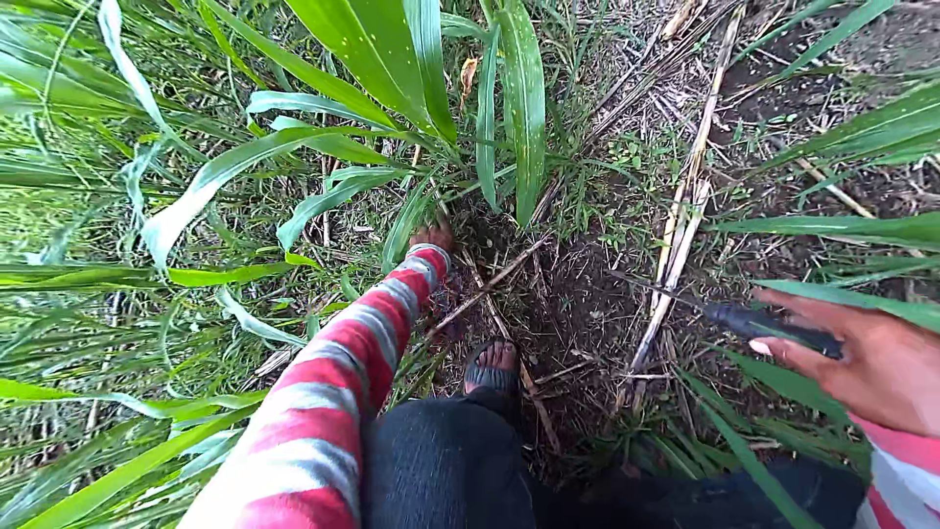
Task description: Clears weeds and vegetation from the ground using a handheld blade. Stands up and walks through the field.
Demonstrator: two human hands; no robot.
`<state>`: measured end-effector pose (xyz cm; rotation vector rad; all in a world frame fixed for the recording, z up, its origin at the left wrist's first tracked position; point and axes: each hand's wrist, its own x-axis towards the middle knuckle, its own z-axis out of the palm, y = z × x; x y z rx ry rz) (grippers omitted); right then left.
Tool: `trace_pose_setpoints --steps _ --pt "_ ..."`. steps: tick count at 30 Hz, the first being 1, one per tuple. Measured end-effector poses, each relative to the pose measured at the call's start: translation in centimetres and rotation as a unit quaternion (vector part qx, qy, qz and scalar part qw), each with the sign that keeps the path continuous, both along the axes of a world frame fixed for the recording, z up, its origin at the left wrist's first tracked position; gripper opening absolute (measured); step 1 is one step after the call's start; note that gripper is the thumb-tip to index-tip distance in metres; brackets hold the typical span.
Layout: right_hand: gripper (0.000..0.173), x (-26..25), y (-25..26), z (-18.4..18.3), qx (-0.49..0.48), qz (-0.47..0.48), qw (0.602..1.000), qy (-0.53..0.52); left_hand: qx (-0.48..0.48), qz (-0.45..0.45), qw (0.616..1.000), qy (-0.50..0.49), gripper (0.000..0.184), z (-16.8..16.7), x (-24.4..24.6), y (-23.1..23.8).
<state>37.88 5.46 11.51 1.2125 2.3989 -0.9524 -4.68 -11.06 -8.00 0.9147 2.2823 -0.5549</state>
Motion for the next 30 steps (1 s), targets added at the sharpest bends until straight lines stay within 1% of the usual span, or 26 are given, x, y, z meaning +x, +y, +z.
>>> trace_pose_setpoints --steps 1,3,5,6,8,11,14,16,18,20,22,23,24,25,26,27,28,29,30 --pt "0.047 0.1 -0.1 -0.1 -0.007 -0.005 1.000 0.002 -0.017 0.031 0.999 0.000 0.069 0.2 0.0 0.1" --pt "0.047 0.2 -0.4 -0.4 -0.032 -0.024 0.999 0.018 -0.051 0.059 0.997 -0.006 0.057 1.1 0.1 0.7" --pt "0.047 0.4 -0.4 -0.8 -0.037 -0.042 0.998 0.023 -0.095 0.049 0.994 -0.016 0.051 1.3 -0.3 1.3" --pt "0.047 0.5 -0.5 -1.0 -0.023 -0.046 0.998 0.023 -0.116 0.034 0.992 -0.026 0.046 1.3 -0.5 1.5" --pt "0.048 0.3 -0.6 -0.9 -0.016 -0.048 0.998 0.021 -0.134 0.008 0.990 -0.043 0.042 1.1 -1.3 1.6" --pt "0.048 0.3 -0.5 -0.8 -0.005 -0.022 0.999 0.030 -0.105 0.026 0.993 -0.049 0.040 1.5 -1.7 1.2" --pt "0.047 0.4 -0.5 -0.4 0.005 -0.001 1.000 0.019 -0.079 0.057 0.992 -0.075 0.040 1.5 0.0 0.4" --pt "0.046 0.3 -0.4 -0.1 -0.008 -0.001 1.000 0.015 -0.097 0.014 0.986 -0.137 0.042 1.9 3.6 -1.1" --pt "0.047 0.1 -0.2 0.0 -0.041 -0.024 0.999 0.016 -0.150 -0.061 0.967 -0.198 0.044 1.8 7.5 -2.8" --pt "0.048 0.0 0.0 -0.6 -0.047 -0.046 0.997 0.039 -0.209 -0.131 0.939 -0.240 0.043 1.9 8.6 -2.6" --pt "0.049 0.3 0.4 -1.3 -0.028 -0.039 0.997 0.057 -0.221 -0.168 0.922 -0.269 0.039 1.8 8.1 -2.0" --pt "0.049 0.4 0.5 -1.3 -0.018 -0.027 0.998 0.057 -0.206 -0.161 0.927 -0.270 0.038 2.2 7.6 -1.6" --pt "0.048 0.3 0.7 -1.3 -0.011 -0.018 0.998 0.052 -0.163 -0.134 0.943 -0.256 0.037 2.5 6.8 -1.4" --pt "0.047 0.3 0.7 -1.2 -0.004 -0.010 0.999 0.044 -0.087 -0.091 0.963 -0.237 0.039 2.3 5.6 -1.6" --pt "0.046 0.3 0.7 -1.1 0.000 -0.003 0.999 0.034 0.016 -0.025 0.975 -0.222 0.044 2.0 4.4 -2.1" --pt "0.046 0.4 0.5 -1.1 0.009 0.004 1.000 0.028 0.108 0.046 0.973 -0.200 0.049 1.8 3.4 -2.4" --pt "0.046 0.6 0.4 -1.2 0.017 0.008 1.000 0.024 0.159 0.106 0.967 -0.167 0.051 1.8 2.7 -2.1" --pt "0.046 0.6 0.2 -1.0 0.015 0.005 1.000 0.019 0.155 0.141 0.969 -0.134 0.053 2.0 2.3 -1.5" --pt "0.046 0.5 0.0 -0.6 0.003 -0.005 1.000 0.014 0.105 0.140 0.979 -0.107 0.055 2.0 1.9 -0.8"
